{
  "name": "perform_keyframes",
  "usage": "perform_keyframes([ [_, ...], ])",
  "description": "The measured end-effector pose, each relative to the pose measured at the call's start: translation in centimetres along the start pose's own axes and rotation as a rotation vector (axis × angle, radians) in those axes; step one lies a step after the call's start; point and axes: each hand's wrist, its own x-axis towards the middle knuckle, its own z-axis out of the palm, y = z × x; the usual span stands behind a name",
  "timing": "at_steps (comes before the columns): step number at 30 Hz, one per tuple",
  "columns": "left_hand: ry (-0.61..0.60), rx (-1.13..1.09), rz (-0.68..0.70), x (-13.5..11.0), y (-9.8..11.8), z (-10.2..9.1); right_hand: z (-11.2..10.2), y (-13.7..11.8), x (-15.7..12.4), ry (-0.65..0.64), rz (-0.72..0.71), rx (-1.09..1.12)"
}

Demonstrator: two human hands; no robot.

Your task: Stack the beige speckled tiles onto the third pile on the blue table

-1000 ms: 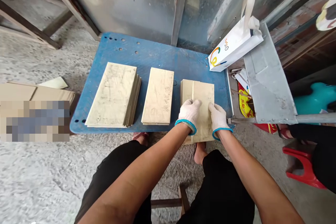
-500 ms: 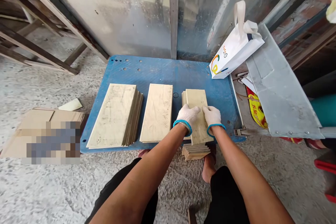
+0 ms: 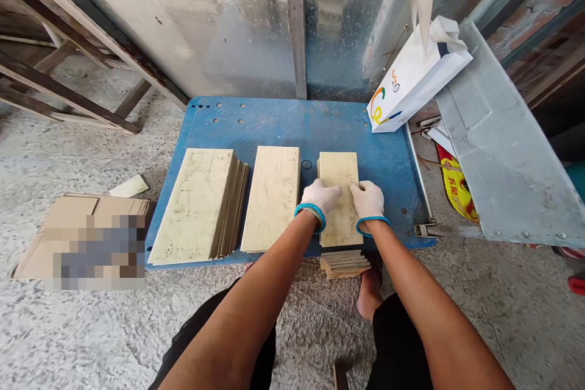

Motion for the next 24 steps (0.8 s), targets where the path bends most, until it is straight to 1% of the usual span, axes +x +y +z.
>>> perform_keyframes([
  [4,-0.009,0.026,0.0,0.0,0.1,-0.2,0.6,0.0,0.4,0.018,0.006,-0.004],
  [9,-0.008,0.156,-0.013,-0.1,0.3,-0.5,1.4,0.7,0.8,0.059,-0.03,0.023],
  [13,0.004,0.18,0.03,-0.4,0.5,-0.7,1.5,1.0,1.0,0.072,-0.05,0.06],
  [15,0.039,0.273,0.058,-0.7,0.6,-0.8,1.4,0.9,1.0,0.102,-0.051,0.081],
  [18,0.079,0.446,0.113,-1.2,0.7,-1.1,1.1,0.9,1.1,0.185,-0.078,0.124],
  [21,0.032,0.55,0.177,-1.6,0.9,-1.4,0.6,1.3,1.1,0.238,-0.084,0.184],
  [22,0.009,0.556,0.177,-1.7,0.9,-1.6,0.4,1.6,1.0,0.226,-0.082,0.205],
  [24,-0.027,0.52,0.156,-1.8,0.9,-1.8,-0.1,2.2,0.6,0.162,-0.084,0.229],
])
